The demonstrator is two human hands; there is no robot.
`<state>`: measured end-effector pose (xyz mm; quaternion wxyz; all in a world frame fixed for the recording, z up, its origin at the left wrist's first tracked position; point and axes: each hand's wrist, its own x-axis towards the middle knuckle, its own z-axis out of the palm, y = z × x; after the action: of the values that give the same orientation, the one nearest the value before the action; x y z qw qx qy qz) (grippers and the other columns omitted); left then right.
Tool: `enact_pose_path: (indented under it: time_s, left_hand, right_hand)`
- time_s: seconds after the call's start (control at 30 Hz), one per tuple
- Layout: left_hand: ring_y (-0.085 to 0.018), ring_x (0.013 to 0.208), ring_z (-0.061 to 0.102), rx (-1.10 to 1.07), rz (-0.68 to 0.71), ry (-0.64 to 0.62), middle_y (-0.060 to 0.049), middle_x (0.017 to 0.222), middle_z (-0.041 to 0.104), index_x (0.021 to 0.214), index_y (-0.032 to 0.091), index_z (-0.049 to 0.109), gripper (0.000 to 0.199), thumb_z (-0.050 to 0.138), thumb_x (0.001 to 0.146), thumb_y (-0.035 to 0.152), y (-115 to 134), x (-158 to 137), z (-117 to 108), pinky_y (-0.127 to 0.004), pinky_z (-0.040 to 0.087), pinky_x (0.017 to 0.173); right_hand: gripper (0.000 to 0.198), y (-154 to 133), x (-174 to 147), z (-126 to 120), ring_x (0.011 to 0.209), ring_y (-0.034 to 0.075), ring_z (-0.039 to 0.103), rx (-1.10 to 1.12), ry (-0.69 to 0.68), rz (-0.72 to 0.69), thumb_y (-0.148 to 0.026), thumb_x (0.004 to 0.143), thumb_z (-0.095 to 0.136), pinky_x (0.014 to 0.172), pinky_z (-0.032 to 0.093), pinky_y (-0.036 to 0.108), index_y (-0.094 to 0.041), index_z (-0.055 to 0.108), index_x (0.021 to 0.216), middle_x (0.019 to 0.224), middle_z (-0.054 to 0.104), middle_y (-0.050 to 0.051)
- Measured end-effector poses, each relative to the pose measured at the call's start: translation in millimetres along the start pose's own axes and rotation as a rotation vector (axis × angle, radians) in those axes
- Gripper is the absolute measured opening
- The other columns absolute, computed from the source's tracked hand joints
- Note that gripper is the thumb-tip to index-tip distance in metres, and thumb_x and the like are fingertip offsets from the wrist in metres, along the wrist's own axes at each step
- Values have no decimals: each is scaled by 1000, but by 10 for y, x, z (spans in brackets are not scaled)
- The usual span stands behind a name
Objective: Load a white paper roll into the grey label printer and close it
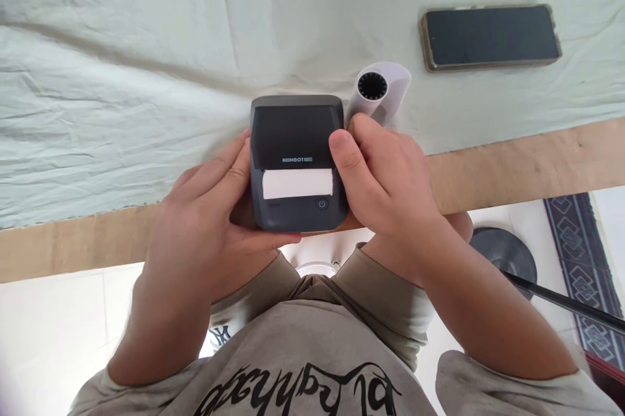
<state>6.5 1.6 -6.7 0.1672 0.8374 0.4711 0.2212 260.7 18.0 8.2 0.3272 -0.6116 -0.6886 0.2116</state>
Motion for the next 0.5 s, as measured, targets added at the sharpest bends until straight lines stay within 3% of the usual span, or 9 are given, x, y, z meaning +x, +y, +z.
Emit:
enact_pose_path:
  time_s: [0.23,0.33,0.5]
  left_hand:
    - [-43,156,75,66,48,41,-20,178,65,175,15,55,98,70,110,86,-19,-19,40,-54,67,122]
    - [-42,152,77,91,89,63,-23,175,67,176,11,50,103,72,109,87,-20,-27,67,-53,65,122]
    - [-40,154,75,30,93,-5,-24,174,69,178,9,47,106,58,113,91,-50,-29,39,-52,60,128]
  right_hand:
    - [91,4,8,-10,53,3,30,21,-2,-33,-99,110,31,46,18,28,-16,34,73,59,33,-1]
    - [85,25,-38,-13,54,3,35,57,21,-56,-96,108,48,46,21,24,-17,42,78,60,39,-3]
    - [57,16,-86,-53,56,4,46,149,74,-36,-59,98,88,48,39,21,-21,47,91,72,55,-6]
